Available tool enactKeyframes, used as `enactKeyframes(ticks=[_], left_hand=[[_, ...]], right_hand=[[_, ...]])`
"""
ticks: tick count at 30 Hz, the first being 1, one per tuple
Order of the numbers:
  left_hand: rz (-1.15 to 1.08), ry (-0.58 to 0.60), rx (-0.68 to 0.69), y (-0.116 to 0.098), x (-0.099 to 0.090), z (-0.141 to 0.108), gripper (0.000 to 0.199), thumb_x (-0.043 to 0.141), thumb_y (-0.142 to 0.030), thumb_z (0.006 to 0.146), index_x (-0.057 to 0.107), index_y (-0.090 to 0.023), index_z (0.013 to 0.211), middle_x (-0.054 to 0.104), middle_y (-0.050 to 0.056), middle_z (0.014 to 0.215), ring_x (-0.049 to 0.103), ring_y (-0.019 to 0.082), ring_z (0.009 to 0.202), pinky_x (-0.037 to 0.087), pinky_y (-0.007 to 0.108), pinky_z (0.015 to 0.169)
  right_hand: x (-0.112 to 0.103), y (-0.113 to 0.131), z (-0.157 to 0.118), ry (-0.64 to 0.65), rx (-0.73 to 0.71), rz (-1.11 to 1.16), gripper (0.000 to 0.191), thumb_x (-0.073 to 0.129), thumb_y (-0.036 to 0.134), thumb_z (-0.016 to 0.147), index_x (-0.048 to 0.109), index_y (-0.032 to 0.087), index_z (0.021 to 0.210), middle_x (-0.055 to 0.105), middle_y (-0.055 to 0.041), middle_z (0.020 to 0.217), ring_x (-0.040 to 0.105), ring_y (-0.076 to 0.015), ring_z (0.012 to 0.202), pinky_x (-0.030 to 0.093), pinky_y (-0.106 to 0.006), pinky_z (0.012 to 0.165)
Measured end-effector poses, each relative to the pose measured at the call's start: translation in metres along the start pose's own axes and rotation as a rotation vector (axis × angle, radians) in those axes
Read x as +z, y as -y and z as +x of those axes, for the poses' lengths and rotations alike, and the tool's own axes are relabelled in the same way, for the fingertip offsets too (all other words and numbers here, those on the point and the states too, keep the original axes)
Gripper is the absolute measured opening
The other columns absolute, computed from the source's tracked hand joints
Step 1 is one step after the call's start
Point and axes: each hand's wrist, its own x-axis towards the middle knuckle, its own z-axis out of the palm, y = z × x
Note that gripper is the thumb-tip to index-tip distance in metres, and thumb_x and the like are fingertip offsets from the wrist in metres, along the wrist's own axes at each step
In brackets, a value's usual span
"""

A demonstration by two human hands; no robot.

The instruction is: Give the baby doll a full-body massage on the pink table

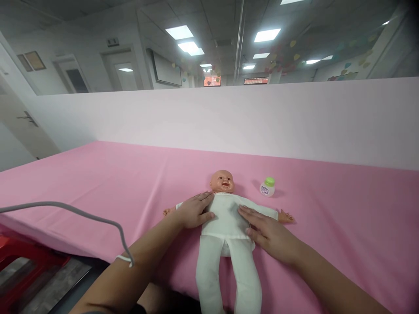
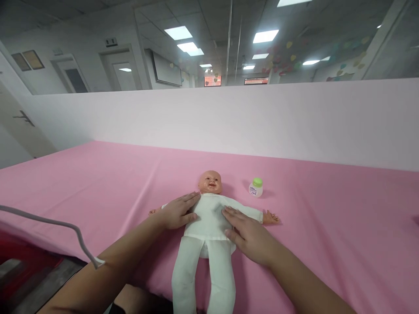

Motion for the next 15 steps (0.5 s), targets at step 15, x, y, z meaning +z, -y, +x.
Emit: enactKeyframes(ticks=[15], left_hand=[[-0.036, 0.086, -0.063, -0.002, -0.002, -0.006, 0.143, 0.067, -0.094, 0.063, 0.015, -0.012, 0.169, 0.013, 0.022, 0.173, 0.017, 0.043, 0.160, 0.016, 0.054, 0.131]], right_hand=[[0.002, 0.020, 0.022, 0.156, -0.368, -0.037, 0.070, 0.050, 0.059, 0.104, 0.031, 0.030, 0.166, 0.028, -0.0052, 0.172, 0.024, -0.0337, 0.160, 0.021, -0.060, 0.129]])
